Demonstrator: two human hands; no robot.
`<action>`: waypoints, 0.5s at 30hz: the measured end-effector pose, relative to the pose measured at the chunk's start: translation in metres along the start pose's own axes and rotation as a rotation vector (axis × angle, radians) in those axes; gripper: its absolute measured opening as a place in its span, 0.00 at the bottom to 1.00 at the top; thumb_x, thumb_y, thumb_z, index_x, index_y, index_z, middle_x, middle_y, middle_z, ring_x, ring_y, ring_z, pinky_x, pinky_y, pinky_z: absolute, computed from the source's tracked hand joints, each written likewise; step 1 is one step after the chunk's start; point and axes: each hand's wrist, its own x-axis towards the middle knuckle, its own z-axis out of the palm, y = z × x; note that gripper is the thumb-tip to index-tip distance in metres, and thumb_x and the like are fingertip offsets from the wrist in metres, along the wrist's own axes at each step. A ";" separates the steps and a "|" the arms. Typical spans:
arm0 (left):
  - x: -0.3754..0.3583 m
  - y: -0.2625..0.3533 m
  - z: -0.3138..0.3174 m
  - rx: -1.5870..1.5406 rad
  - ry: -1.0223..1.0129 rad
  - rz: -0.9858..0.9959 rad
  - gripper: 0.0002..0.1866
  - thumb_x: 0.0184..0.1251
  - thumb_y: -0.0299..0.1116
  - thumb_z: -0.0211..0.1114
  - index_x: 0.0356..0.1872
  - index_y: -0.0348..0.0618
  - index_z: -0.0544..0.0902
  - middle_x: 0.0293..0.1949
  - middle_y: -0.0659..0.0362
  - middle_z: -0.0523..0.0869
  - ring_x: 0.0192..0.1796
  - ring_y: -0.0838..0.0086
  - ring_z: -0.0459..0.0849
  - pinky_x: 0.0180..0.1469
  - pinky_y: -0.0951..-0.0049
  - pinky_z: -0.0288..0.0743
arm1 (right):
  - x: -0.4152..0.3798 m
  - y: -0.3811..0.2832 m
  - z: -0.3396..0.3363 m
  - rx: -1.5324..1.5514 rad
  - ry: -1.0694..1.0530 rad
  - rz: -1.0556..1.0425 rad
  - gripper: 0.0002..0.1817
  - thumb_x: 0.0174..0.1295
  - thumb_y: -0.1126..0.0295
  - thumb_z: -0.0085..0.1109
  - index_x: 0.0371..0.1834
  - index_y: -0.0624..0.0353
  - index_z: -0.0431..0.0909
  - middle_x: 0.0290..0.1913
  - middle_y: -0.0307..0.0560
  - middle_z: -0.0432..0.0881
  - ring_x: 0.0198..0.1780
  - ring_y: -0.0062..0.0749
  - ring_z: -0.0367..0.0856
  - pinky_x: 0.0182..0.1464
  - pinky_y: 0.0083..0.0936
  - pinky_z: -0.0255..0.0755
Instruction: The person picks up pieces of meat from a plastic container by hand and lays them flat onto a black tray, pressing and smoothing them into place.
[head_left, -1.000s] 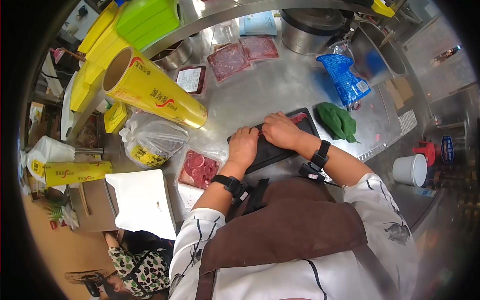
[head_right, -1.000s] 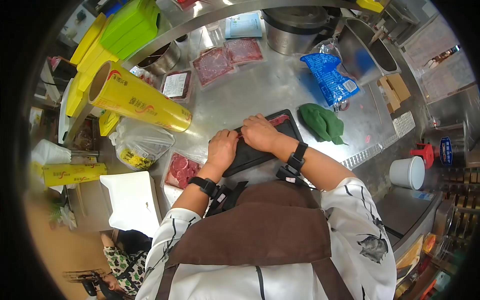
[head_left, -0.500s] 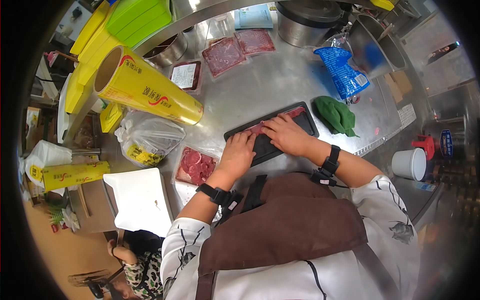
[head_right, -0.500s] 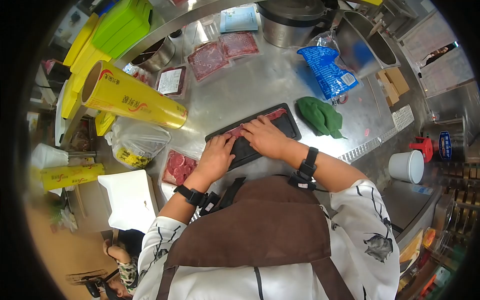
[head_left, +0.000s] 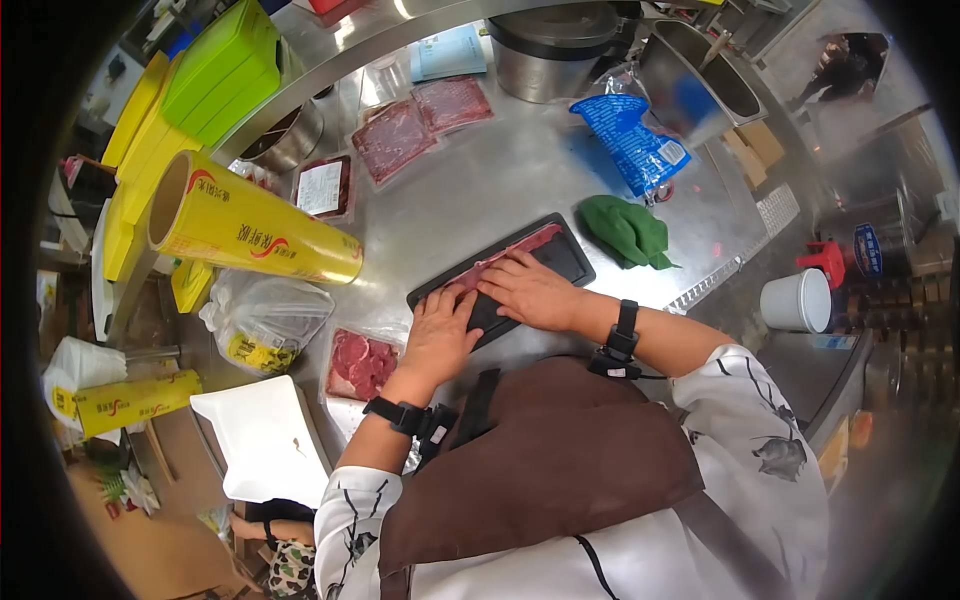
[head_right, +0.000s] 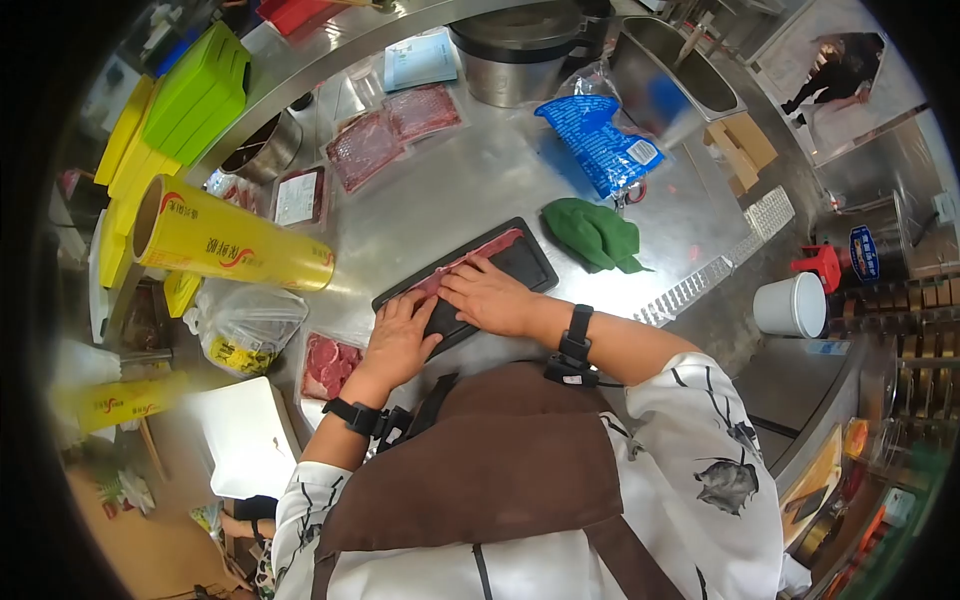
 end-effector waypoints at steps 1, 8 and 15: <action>0.000 -0.001 -0.001 -0.053 0.025 0.008 0.31 0.64 0.39 0.70 0.66 0.39 0.75 0.68 0.48 0.71 0.69 0.52 0.69 0.71 0.55 0.63 | -0.002 0.000 -0.004 0.002 0.033 0.024 0.30 0.63 0.62 0.64 0.67 0.62 0.72 0.68 0.51 0.72 0.72 0.47 0.65 0.75 0.50 0.53; -0.066 -0.037 -0.028 -0.485 0.510 -0.266 0.16 0.69 0.31 0.64 0.55 0.38 0.83 0.58 0.47 0.83 0.64 0.51 0.79 0.67 0.58 0.70 | -0.006 0.004 -0.010 -0.001 0.218 0.109 0.30 0.58 0.67 0.67 0.65 0.58 0.73 0.69 0.53 0.72 0.72 0.51 0.67 0.74 0.54 0.56; -0.180 -0.059 -0.009 -0.267 0.754 -0.822 0.09 0.66 0.23 0.64 0.46 0.41 0.84 0.43 0.51 0.86 0.49 0.55 0.84 0.52 0.61 0.77 | 0.057 -0.045 -0.016 0.247 0.225 -0.130 0.14 0.58 0.71 0.68 0.47 0.61 0.83 0.48 0.47 0.83 0.53 0.46 0.79 0.58 0.40 0.69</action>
